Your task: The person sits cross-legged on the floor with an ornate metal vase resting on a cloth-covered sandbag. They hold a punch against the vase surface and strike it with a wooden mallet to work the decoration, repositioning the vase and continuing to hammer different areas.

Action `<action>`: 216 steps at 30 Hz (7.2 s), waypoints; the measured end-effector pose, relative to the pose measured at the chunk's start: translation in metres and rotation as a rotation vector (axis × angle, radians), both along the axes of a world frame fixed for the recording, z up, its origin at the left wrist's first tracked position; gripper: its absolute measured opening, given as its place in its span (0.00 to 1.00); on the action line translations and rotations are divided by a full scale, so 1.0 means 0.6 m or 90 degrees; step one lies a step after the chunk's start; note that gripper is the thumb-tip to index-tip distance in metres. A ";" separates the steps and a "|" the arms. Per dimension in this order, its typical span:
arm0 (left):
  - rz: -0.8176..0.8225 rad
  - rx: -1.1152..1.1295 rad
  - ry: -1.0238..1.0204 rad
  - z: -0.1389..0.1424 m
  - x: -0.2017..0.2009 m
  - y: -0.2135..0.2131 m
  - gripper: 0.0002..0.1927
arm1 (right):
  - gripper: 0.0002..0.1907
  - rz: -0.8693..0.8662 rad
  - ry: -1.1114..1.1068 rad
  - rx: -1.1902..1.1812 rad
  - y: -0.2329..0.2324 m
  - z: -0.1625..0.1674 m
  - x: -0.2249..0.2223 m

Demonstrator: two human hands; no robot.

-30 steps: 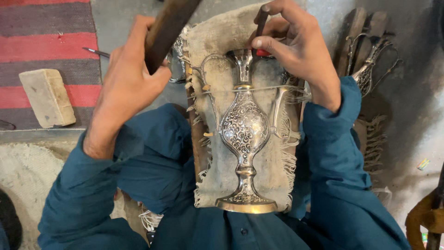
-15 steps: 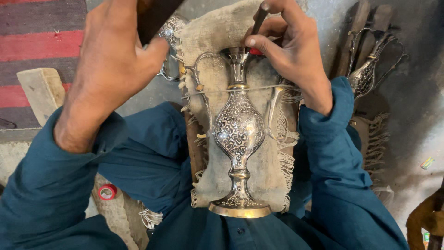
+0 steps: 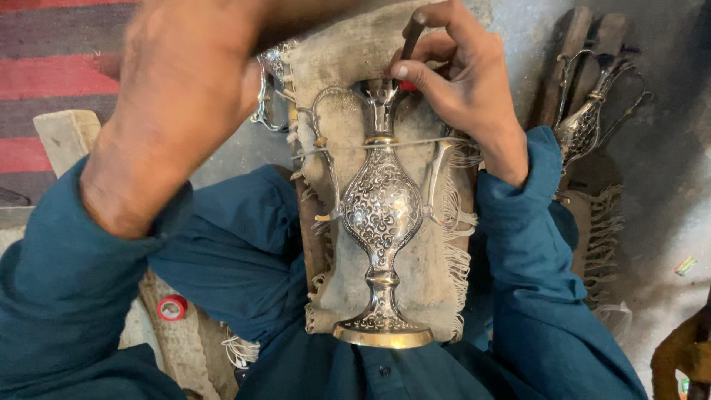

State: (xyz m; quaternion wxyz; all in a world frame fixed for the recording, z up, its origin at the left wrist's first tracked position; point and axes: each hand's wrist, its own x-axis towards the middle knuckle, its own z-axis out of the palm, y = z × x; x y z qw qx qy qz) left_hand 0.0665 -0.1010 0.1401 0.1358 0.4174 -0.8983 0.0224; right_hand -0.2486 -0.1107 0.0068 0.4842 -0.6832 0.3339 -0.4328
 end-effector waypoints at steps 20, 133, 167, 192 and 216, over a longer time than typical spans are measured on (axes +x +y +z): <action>0.094 0.188 0.207 -0.003 -0.011 0.019 0.30 | 0.17 0.099 -0.023 0.028 -0.016 -0.009 -0.028; 0.248 0.656 0.340 -0.155 0.146 0.318 0.31 | 0.15 -0.283 -0.282 0.119 0.157 0.023 -0.100; -0.344 0.036 0.303 0.000 -0.075 0.415 0.20 | 0.53 -0.479 0.668 0.077 0.623 0.141 0.186; -0.297 0.116 0.400 -0.001 -0.133 0.449 0.17 | 0.15 -0.398 0.364 0.143 0.698 0.172 -0.024; 0.016 0.319 0.427 -0.137 -0.134 0.134 0.05 | 0.08 -0.304 0.221 0.056 0.312 0.043 -0.040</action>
